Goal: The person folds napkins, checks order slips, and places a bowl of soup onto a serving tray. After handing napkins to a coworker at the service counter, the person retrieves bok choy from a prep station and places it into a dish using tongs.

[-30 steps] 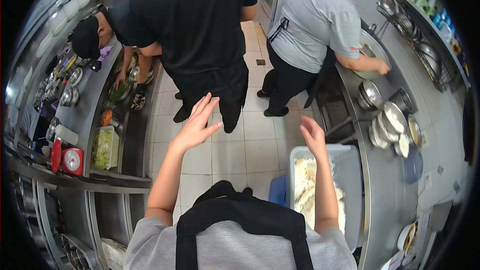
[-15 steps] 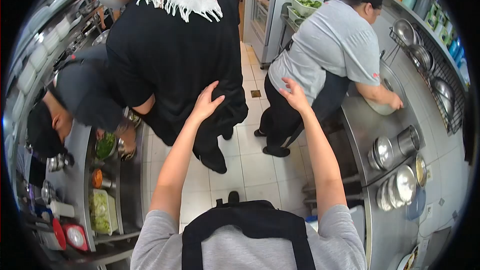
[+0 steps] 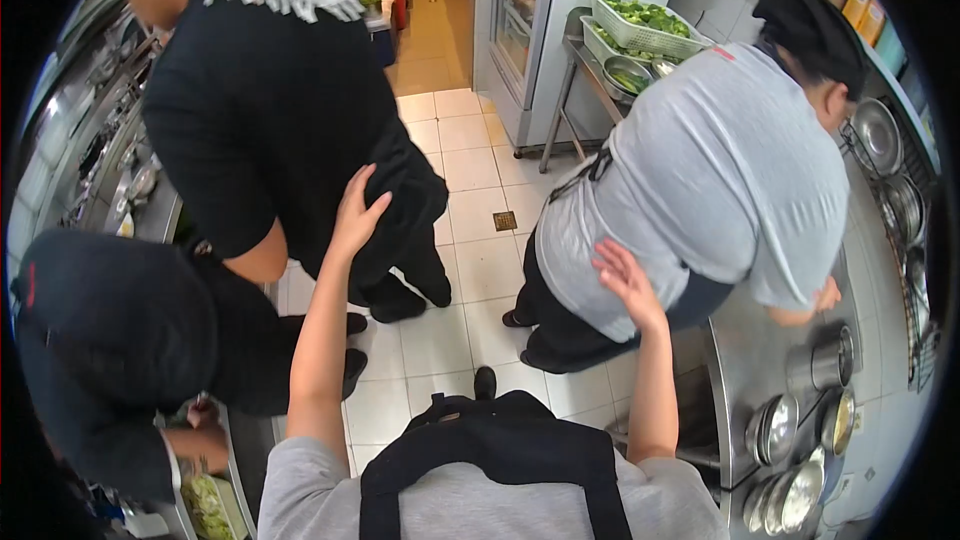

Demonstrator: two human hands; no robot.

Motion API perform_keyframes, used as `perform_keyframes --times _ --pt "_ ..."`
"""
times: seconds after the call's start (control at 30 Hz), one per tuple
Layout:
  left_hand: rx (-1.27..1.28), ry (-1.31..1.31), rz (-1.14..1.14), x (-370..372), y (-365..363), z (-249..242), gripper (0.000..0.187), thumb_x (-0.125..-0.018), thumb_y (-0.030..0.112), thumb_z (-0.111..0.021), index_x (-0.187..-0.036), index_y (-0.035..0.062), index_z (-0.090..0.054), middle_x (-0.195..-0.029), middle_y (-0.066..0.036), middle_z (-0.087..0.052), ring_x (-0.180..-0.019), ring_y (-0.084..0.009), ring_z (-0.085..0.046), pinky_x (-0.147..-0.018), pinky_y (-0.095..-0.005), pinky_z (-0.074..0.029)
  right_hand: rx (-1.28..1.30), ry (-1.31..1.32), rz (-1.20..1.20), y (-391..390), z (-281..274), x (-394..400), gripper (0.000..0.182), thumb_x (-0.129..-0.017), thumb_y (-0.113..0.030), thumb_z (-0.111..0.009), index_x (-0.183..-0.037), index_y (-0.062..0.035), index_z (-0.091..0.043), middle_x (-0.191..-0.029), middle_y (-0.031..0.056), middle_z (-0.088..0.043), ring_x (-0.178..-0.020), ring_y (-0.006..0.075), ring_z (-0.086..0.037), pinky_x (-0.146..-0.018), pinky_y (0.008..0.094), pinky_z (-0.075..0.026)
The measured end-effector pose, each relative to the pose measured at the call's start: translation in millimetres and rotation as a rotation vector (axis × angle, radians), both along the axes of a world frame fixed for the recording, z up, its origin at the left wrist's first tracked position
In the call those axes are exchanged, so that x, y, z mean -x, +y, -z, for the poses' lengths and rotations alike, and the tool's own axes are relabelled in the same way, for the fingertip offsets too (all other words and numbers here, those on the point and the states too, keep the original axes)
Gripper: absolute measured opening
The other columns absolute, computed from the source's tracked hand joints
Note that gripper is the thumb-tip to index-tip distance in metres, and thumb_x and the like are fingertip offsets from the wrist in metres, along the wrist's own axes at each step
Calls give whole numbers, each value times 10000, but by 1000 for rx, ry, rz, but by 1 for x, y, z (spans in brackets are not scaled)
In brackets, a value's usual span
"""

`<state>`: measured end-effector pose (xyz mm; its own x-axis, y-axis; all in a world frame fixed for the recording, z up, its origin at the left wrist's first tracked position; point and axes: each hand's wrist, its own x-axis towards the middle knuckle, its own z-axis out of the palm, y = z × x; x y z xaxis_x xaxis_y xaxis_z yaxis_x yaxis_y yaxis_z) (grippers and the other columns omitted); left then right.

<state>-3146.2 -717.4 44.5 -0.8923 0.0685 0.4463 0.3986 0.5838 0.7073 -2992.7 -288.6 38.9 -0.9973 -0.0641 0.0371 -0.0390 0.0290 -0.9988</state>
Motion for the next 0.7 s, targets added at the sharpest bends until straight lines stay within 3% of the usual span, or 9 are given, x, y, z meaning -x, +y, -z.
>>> perform_keyframes --times 0.13,0.2,0.27,0.3,0.47,0.6,0.7 --pt "-63 -77 -52 39 -29 20 536 -808 194 -615 -1287 40 -430 -1328 -171 -423 -1245 -282 -389 -1022 -334 -302 -127 -60 -11 -25 -15 30 535 -832 -55 -594 -1313 -48 -360 -1234 97 -486 -1067 189 -512 -873 310 -439" --pt "-122 -238 -119 52 -36 20 510 -814 186 -609 -1285 78 -445 -1346 -123 -416 -1246 -250 -392 -1008 -349 -314 3 -85 -69 -45 -27 72 497 -828 -62 -601 -1283 -42 -401 -1227 81 -491 -1034 164 -521 -851 294 -446" --pt "-143 -329 -137 73 -37 13 477 -822 174 -598 -1276 113 -464 -1362 -82 -401 -1251 -224 -384 -993 -386 -322 29 125 -50 -69 -26 143 418 -821 -72 -607 -1214 -23 -474 -1182 76 -528 -1001 146 -533 -842 280 -445" --pt "-158 -319 -108 93 -38 12 462 -825 169 -593 -1269 126 -473 -1377 -71 -380 -1261 -219 -367 -986 -413 -321 30 181 25 -80 -23 185 380 -813 -81 -615 -1171 -11 -506 -1130 75 -556 -975 143 -542 -821 273 -447" --pt "-84 -202 110 200 26 -39 441 -803 105 -578 -1235 76 -494 -1342 -102 -427 -1242 -247 -392 -994 -376 -322 -1 424 450 -88 -31 384 249 -753 -108 -656 -984 -26 -616 -917 79 -614 -829 164 -570 -732 276 -448" --pt "121 -55 381 276 86 -32 456 -770 83 -611 -1213 57 -507 -1324 -142 -430 -1234 -296 -396 -1018 -383 -307 -455 423 833 1 -31 476 222 -702 -136 -670 -898 -35 -653 -923 114 -628 -835 228 -594 -769 329 -456" --pt "93 -147 501 312 115 -28 442 -765 91 -621 -1195 61 -520 -1320 -150 -429 -1238 -311 -381 -1024 -390 -303 -676 187 1166 102 -33 496 163 -702 -176 -654 -814 -64 -694 -890 166 -646 -864 287 -609 -750 363 -472"
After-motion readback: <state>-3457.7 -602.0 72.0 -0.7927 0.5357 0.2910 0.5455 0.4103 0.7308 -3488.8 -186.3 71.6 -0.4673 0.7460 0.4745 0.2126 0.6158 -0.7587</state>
